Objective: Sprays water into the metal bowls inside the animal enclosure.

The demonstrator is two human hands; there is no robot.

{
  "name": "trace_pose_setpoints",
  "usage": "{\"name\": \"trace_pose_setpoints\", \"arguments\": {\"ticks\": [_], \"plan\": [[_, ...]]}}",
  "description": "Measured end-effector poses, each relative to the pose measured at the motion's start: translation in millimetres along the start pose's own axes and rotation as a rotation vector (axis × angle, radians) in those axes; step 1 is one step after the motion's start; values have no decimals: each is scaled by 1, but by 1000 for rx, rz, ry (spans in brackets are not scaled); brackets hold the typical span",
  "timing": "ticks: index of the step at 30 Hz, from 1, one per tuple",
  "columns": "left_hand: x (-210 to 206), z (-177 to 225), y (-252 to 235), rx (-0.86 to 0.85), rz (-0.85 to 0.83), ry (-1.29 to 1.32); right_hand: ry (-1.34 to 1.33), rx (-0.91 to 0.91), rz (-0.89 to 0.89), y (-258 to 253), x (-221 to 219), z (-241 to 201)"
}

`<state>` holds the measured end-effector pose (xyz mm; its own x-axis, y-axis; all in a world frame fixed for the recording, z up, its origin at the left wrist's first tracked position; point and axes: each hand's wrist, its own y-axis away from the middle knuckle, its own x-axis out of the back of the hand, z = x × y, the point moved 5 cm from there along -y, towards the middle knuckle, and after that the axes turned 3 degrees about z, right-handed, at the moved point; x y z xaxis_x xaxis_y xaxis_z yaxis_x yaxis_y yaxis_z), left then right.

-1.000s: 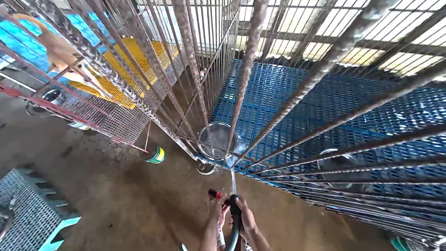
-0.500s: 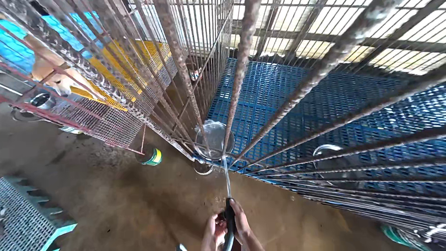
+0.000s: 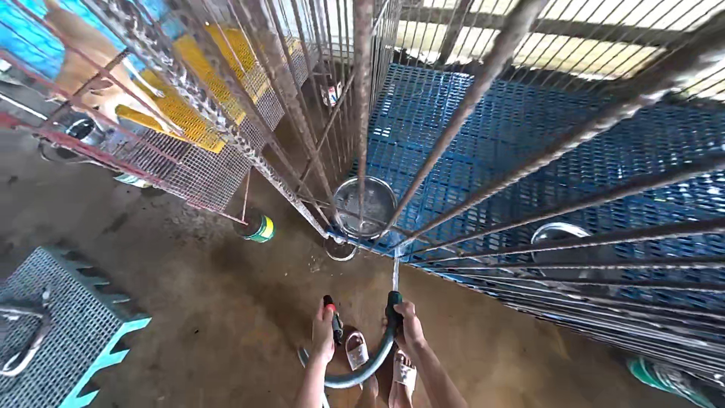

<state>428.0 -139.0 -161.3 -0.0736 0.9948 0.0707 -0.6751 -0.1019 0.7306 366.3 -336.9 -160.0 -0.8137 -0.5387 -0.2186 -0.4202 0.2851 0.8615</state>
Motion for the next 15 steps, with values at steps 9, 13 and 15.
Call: {"name": "trace_pose_setpoints", "arguments": {"ticks": [9, 13, 15], "plan": [[28, -7, 24, 94, 40, 213, 7, 190, -1, -8, -15, 27], [20, 6, 60, 128, -35, 204, 91, 167, -115, -8, -34, 44], [16, 3, 74, 82, -49, 124, 125, 110, -132, -5, -41, 51]]}}
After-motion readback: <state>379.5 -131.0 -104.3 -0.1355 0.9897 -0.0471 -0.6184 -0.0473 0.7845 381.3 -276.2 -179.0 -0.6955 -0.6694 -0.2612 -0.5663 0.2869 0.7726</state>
